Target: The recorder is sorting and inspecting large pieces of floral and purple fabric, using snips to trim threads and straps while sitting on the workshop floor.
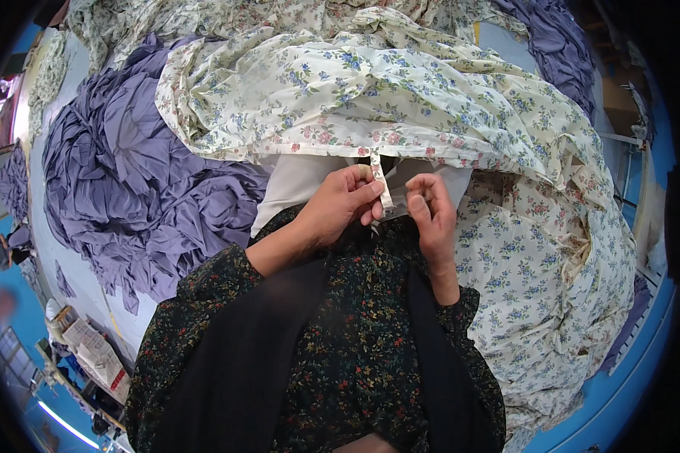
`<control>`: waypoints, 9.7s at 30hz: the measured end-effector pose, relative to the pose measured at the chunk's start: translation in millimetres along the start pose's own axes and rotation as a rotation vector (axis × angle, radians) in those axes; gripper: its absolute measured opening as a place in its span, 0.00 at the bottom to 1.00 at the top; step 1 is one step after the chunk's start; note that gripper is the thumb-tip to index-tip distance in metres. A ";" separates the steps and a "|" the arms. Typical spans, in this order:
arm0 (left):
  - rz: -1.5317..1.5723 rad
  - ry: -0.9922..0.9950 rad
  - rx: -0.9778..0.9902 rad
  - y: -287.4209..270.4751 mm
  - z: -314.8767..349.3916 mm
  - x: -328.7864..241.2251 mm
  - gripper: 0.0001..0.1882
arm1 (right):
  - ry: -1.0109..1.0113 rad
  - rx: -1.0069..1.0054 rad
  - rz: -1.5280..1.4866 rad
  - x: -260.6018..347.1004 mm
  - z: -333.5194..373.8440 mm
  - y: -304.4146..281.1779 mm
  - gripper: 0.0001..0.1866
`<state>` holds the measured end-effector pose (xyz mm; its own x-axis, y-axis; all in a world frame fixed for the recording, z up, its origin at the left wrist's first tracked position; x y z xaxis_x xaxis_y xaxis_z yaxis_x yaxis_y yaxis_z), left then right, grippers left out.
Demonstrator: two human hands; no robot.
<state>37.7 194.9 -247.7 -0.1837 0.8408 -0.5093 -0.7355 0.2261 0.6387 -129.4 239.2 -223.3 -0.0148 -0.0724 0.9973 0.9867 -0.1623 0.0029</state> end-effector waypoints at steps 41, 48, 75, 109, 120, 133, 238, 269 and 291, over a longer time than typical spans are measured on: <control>-0.237 0.010 -0.073 1.1 -4.3 -4.9 0.09 | 0.034 0.042 -0.101 -8.7 4.6 11.4 0.13; 0.314 -0.015 0.220 1.6 -18.2 2.6 0.19 | 0.645 -0.018 -0.903 -3.1 14.6 4.1 0.10; 0.068 -0.031 -0.082 -6.6 -13.4 3.4 0.06 | -0.072 0.006 0.365 -11.5 1.8 2.1 0.11; 0.027 0.241 -0.280 -39.0 -22.4 -62.2 0.04 | 0.264 0.023 -0.194 -14.7 -5.4 3.9 0.09; -0.350 0.039 -0.177 -3.1 -10.6 -25.4 0.17 | 0.199 -0.073 -0.100 -3.4 -4.0 2.4 0.08; -0.444 0.096 -0.185 4.2 -9.6 -13.6 0.12 | -0.041 0.010 0.461 7.1 -4.9 6.1 0.11; -0.159 0.025 -0.119 4.7 -9.1 -6.6 0.07 | -0.030 0.073 0.431 -12.5 -6.1 0.6 0.10; -0.515 0.062 -0.120 3.9 -10.9 -3.5 0.08 | 0.446 0.009 -1.001 -25.2 -9.4 -6.5 0.09; -0.371 0.114 -0.236 6.9 -7.0 -10.9 0.08 | 0.068 -0.003 0.199 -10.8 4.6 -7.4 0.13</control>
<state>30.1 183.8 -241.8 0.0592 0.6618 -0.7474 -0.8913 0.3722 0.2590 -135.8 245.7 -233.8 0.1696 -0.1694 0.9708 0.9708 -0.1409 -0.1942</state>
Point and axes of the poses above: each hand's wrist, its own z-axis away from the middle knuckle, its own y-axis out of the palm, x = y × z, the point moved 4 cm from there along -z, towards the middle knuckle, and after that the axes turned 6 degrees about -y, right-handed, at the moved point
